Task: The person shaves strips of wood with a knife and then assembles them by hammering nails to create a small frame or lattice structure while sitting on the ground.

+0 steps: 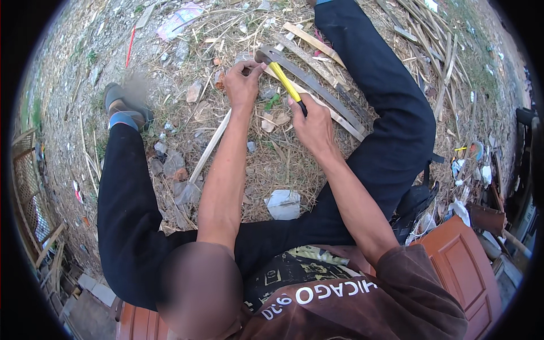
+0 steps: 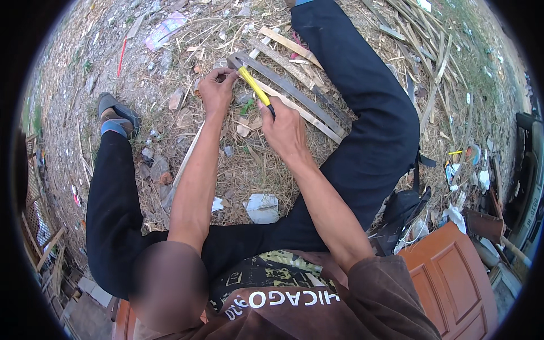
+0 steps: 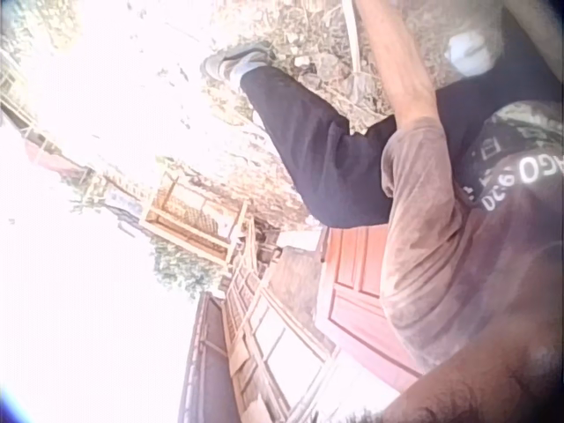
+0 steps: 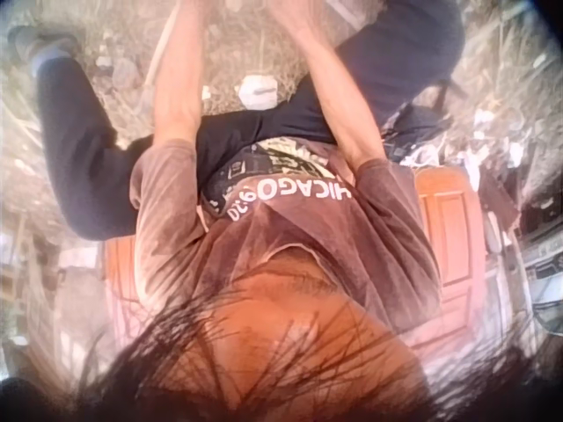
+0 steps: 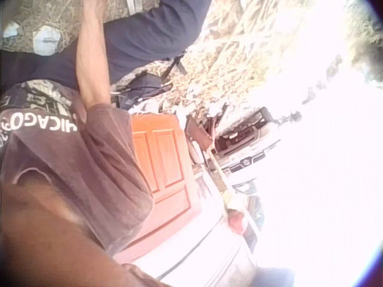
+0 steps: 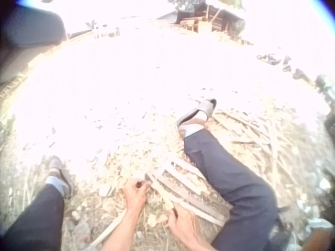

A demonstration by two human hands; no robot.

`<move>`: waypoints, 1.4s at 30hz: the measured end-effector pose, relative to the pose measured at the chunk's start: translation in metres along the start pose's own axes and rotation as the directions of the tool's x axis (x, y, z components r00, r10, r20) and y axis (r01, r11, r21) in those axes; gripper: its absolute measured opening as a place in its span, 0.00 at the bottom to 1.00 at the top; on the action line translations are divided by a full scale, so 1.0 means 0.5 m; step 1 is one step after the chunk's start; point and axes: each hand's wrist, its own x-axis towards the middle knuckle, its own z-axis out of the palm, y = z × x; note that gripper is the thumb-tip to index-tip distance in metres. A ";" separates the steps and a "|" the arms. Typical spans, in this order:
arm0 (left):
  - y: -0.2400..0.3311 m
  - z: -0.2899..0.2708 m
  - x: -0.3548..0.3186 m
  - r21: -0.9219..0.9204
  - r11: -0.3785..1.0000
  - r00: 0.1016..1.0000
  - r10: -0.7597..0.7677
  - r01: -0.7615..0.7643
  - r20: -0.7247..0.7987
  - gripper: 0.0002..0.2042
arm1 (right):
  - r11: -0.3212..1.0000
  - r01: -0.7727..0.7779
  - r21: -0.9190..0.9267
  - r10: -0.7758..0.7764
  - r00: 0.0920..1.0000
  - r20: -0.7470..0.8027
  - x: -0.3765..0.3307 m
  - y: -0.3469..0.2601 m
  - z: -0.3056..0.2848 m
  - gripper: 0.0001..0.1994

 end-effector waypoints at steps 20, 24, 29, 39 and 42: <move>-0.006 0.008 0.000 -0.064 0.996 0.997 0.052 -0.056 -0.061 0.12 | 0.979 0.124 0.160 -0.109 0.989 -0.099 -0.024 -0.001 0.002 0.12; -0.005 0.007 -0.009 -0.003 0.996 0.994 0.085 -0.086 -0.067 0.12 | 0.977 0.214 -0.013 -0.214 0.968 -0.128 -0.015 0.020 0.020 0.11; -0.014 0.000 0.005 0.005 0.999 0.999 -0.043 0.043 0.000 0.12 | 0.989 0.124 0.074 -0.118 0.989 -0.090 -0.015 0.015 0.026 0.11; 0.001 0.014 -0.004 -0.067 0.995 0.996 0.070 -0.074 -0.058 0.11 | 0.995 0.046 0.087 -0.038 0.995 -0.090 -0.021 0.029 0.032 0.11; -0.011 0.011 0.001 -0.070 0.991 0.991 0.110 -0.115 -0.073 0.12 | 0.987 0.051 0.151 -0.034 0.992 -0.118 -0.019 -0.007 0.008 0.11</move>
